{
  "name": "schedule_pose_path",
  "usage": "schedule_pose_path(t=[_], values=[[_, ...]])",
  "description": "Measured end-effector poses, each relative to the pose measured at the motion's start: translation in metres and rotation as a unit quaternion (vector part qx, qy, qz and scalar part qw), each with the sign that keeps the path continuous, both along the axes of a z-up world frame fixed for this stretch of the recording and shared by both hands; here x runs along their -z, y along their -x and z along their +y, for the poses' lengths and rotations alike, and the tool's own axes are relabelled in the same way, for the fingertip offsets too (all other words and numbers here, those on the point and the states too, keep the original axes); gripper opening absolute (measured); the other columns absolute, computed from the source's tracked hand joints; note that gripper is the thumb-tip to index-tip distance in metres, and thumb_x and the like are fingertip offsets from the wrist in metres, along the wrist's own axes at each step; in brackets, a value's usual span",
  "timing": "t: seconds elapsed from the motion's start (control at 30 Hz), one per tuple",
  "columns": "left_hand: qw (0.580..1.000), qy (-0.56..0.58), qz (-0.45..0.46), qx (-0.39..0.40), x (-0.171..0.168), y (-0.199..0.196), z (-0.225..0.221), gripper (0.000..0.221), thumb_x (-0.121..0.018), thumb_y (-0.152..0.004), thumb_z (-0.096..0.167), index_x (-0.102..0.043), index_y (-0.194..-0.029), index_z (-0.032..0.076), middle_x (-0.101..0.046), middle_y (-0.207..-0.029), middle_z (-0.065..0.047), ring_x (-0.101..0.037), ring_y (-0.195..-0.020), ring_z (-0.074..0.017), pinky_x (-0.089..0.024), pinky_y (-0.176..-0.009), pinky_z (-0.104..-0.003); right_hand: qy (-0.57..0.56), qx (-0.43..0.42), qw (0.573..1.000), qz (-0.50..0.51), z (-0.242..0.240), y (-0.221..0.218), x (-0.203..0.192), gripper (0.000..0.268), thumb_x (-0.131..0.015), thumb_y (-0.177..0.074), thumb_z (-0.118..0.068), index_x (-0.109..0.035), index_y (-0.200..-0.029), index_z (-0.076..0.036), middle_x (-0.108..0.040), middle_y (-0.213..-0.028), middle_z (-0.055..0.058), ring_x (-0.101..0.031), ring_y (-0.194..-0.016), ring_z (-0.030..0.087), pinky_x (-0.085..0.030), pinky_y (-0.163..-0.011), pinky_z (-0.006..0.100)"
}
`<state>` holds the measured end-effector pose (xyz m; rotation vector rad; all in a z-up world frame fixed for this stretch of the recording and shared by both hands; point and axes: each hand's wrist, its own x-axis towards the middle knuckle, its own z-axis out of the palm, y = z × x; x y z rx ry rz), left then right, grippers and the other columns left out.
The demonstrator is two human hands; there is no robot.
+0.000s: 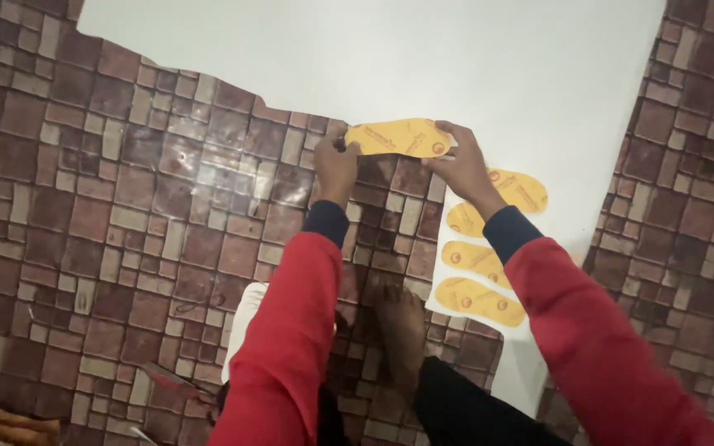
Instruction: Using a small tool to lift die-cut yellow insole templates from a backing sheet and stacking them.
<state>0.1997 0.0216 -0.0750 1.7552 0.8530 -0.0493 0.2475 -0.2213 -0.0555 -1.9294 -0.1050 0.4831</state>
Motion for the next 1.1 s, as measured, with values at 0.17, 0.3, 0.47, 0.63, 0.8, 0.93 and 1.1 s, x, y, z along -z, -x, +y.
schedule_pose_path(t=[0.17, 0.3, 0.47, 0.63, 0.8, 0.93, 1.1], values=[[0.996, -0.078, -0.002, 0.043, 0.054, -0.028, 0.006, 0.034, -0.075, -0.087, 0.015, -0.069, -0.12, 0.016, -0.072, -0.113, -0.012, -0.07, -0.112, -0.0312, -0.058, -0.096, -0.043, 0.04, -0.023, 0.995, -0.094, -0.013, -0.017, 0.013, 0.072, -0.087, -0.084, -0.004, -0.051, -0.146, -0.003, -0.04, -0.139, 0.021, -0.055, -0.121, 0.044, -0.061, -0.096, 0.037], [0.987, -0.123, -0.033, 0.096, 0.073, -0.04, 0.009, 0.033, -0.077, -0.083, 0.014, -0.073, -0.116, 0.017, -0.074, -0.109, -0.009, -0.072, -0.107, -0.028, -0.058, -0.096, -0.041, 0.113, -0.03, 0.984, -0.138, -0.019, -0.015, 0.019, 0.073, -0.09, -0.079, -0.007, -0.056, -0.142, -0.002, -0.05, -0.132, 0.022, -0.059, -0.118, 0.041, -0.061, -0.091, 0.036], [0.986, -0.047, -0.065, 0.148, 0.075, -0.054, 0.015, 0.032, -0.071, -0.086, 0.008, -0.072, -0.118, 0.012, -0.074, -0.104, -0.012, -0.074, -0.098, -0.0273, -0.061, -0.089, -0.04, 0.129, -0.018, 0.984, -0.118, -0.021, -0.018, -0.001, 0.07, -0.084, -0.08, 0.0, -0.054, -0.143, -0.002, -0.046, -0.135, 0.025, -0.06, -0.117, 0.044, -0.062, -0.091, 0.038], [0.983, -0.029, -0.035, 0.175, 0.045, -0.062, 0.031, 0.027, -0.068, -0.085, 0.01, -0.073, -0.112, 0.012, -0.074, -0.102, -0.01, -0.075, -0.093, -0.0228, -0.062, -0.084, -0.04, 0.169, -0.061, 0.977, -0.111, -0.031, -0.044, 0.007, 0.068, -0.081, -0.081, -0.002, -0.055, -0.143, -0.009, -0.048, -0.137, 0.023, -0.06, -0.12, 0.045, -0.06, -0.096, 0.04], [0.976, -0.084, 0.007, 0.2, 0.075, -0.066, 0.035, 0.027, -0.073, -0.078, 0.014, -0.074, -0.104, 0.023, -0.075, -0.099, 0.003, -0.073, -0.097, -0.0175, -0.062, -0.087, -0.036, 0.162, -0.065, 0.982, -0.076, -0.032, -0.031, 0.013, 0.071, -0.081, -0.079, -0.006, -0.055, -0.144, -0.019, -0.051, -0.139, 0.019, -0.065, -0.116, 0.041, -0.059, -0.095, 0.041], [0.977, -0.053, 0.024, 0.206, 0.047, -0.063, 0.042, 0.03, -0.069, -0.084, 0.01, -0.07, -0.113, 0.015, -0.074, -0.108, -0.008, -0.073, -0.101, -0.0259, -0.065, -0.085, -0.042, 0.145, -0.061, 0.983, -0.089, -0.02, -0.005, 0.008, 0.067, -0.082, -0.082, -0.01, -0.054, -0.143, -0.009, -0.051, -0.134, 0.025, -0.062, -0.12, 0.046, -0.059, -0.098, 0.048], [0.974, -0.041, 0.051, 0.216, 0.018, -0.051, 0.043, 0.035, -0.071, -0.084, 0.009, -0.069, -0.118, 0.017, -0.073, -0.109, -0.009, -0.073, -0.101, -0.026, -0.067, -0.08, -0.041, 0.141, -0.062, 0.984, -0.093, -0.009, 0.003, -0.01, 0.065, -0.084, -0.083, -0.012, -0.055, -0.141, -0.006, -0.053, -0.132, 0.027, -0.062, -0.12, 0.046, -0.059, -0.096, 0.048]])
